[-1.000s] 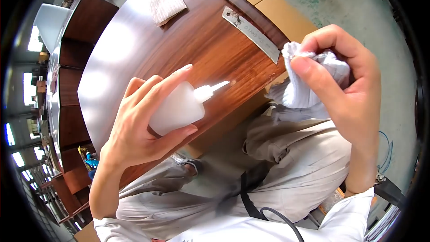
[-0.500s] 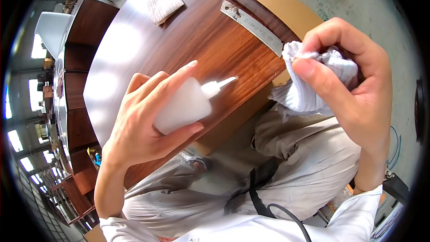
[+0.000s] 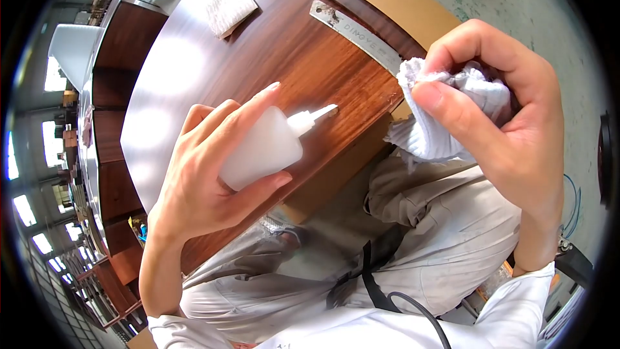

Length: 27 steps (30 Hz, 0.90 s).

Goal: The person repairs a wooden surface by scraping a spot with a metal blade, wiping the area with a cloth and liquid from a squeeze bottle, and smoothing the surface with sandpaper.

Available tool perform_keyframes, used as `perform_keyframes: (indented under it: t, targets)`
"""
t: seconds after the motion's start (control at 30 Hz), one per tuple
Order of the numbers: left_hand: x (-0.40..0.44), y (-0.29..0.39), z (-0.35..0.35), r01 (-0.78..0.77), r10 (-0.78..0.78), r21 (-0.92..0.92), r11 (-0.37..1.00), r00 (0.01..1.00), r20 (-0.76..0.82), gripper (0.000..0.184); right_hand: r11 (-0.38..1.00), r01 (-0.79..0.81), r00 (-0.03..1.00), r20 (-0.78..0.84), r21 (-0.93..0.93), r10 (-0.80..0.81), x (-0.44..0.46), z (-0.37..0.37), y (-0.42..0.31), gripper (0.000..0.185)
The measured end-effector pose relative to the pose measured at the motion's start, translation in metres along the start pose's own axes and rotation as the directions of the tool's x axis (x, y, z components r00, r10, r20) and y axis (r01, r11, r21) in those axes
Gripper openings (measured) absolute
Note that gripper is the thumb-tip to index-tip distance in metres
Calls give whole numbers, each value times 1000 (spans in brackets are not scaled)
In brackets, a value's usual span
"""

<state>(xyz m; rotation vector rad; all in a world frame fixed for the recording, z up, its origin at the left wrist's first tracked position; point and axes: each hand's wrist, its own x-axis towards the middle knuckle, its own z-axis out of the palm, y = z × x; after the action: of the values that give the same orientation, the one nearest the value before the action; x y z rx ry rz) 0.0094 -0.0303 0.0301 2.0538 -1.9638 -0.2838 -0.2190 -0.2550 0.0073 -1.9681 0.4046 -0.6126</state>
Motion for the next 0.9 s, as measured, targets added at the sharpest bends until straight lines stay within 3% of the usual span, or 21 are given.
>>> perform_keyframes:
  t: [0.17,0.47,0.67,0.9]
  targets:
    - [-2,0,-2,52,-52,-14,999,998,32,91,988,-14,1000,-20,156,18,1,5,0,14]
    - [-3,-3,-1,32,-31,-17,999,999,30,91,991,55,994,-104,121,-42,-7,18,9,14]
    - [-3,-4,-1,15,-14,-23,1000,999,41,91,999,2,999,44,54,-4,2,3,1,13]
    - [-4,-3,0,23,-22,-23,999,999,23,92,996,-51,997,57,71,47,3,5,0,13]
